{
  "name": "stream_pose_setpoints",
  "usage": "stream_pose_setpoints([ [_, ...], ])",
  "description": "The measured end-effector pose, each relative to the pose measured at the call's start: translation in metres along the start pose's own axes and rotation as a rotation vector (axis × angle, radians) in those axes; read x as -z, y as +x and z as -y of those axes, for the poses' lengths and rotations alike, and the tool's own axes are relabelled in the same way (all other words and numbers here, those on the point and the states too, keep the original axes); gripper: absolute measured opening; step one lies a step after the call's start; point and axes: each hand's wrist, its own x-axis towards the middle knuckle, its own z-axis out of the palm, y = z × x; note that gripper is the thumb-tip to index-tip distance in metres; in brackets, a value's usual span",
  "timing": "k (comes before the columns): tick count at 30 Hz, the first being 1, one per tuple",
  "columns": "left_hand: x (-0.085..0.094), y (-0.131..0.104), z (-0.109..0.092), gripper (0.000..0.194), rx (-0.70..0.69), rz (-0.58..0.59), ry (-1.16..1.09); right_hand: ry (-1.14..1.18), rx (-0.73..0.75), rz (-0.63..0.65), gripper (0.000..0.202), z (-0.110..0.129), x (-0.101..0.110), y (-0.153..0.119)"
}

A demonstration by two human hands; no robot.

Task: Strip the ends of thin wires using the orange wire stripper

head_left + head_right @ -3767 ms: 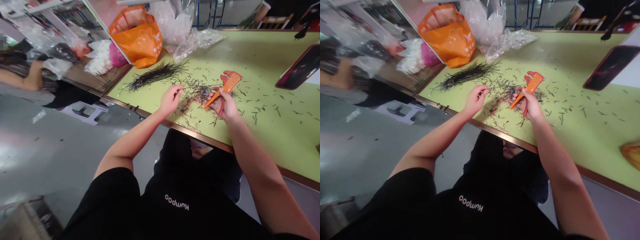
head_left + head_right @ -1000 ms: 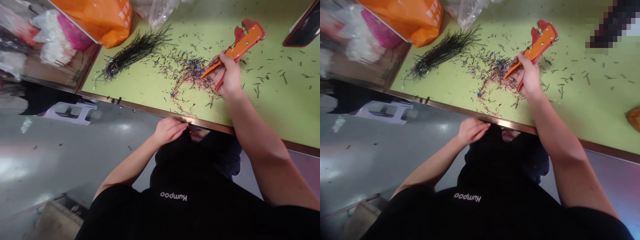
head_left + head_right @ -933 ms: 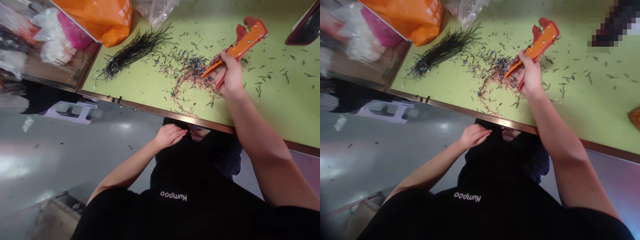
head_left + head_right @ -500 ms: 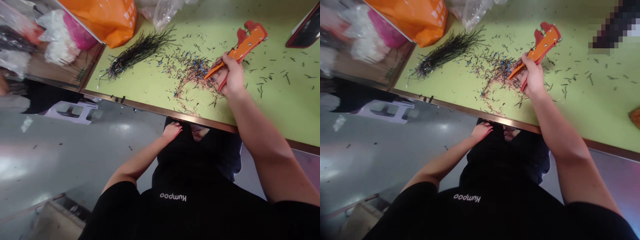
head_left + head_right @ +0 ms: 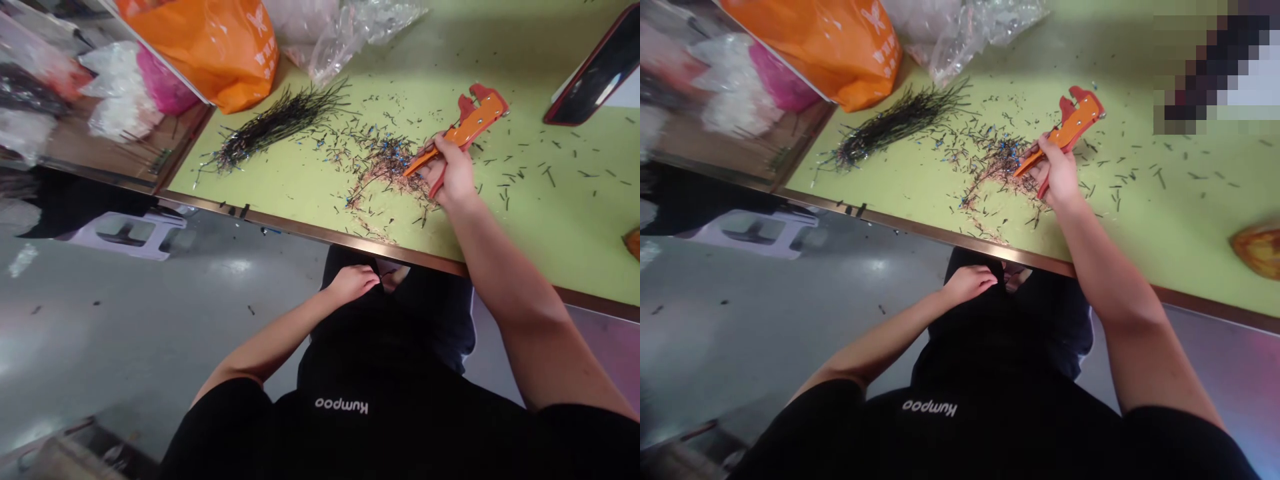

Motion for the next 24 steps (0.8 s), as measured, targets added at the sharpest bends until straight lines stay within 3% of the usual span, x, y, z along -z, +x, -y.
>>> stream_pose_setpoints([
  [1, 0.011, 0.0, -0.005, 0.028, -0.04, -0.052, -0.038, 0.008, 0.002, 0.011, 0.026, 0.0, 0.0, -0.001],
  [3, 0.039, 0.007, -0.01, 0.031, -0.158, -0.356, -0.181, 0.012, 0.014, 0.01, 0.026, -0.001, -0.002, -0.001],
  [5, 0.071, 0.022, -0.011, 0.035, -0.148, -0.612, -0.175, -0.009, 0.023, -0.013, 0.032, -0.002, -0.003, 0.0],
  [7, 0.094, 0.04, -0.014, 0.046, -0.054, -0.743, -0.102, -0.036, 0.022, -0.045, 0.04, -0.003, -0.004, 0.0],
  [9, 0.096, 0.051, -0.024, 0.05, -0.058, -0.739, -0.061, -0.042, 0.015, -0.073, 0.045, -0.003, -0.005, 0.0],
  [11, 0.074, 0.053, -0.04, 0.046, -0.262, -0.583, -0.083, -0.032, 0.011, -0.088, 0.05, -0.003, -0.007, -0.002],
  [13, 0.035, 0.049, -0.057, 0.039, -0.506, -0.321, -0.117, -0.031, 0.01, -0.083, 0.057, -0.002, -0.008, -0.004],
  [14, 0.014, 0.047, -0.065, 0.036, -0.54, -0.211, -0.117, -0.036, 0.012, -0.078, 0.06, -0.001, -0.009, -0.004],
  [16, -0.026, 0.047, -0.075, 0.035, -0.46, -0.092, -0.125, -0.046, 0.011, -0.079, 0.068, 0.001, -0.01, -0.005],
  [19, -0.068, 0.061, -0.078, 0.054, -0.193, -0.096, -0.204, -0.043, -0.018, -0.09, 0.076, 0.003, -0.012, -0.006],
  [21, -0.084, 0.074, -0.076, 0.065, -0.072, -0.116, -0.263, -0.033, -0.045, -0.08, 0.077, 0.004, -0.013, -0.006],
  [24, -0.098, 0.091, -0.073, 0.05, -0.051, -0.122, -0.313, -0.011, -0.06, -0.04, 0.071, 0.002, -0.014, -0.007],
])
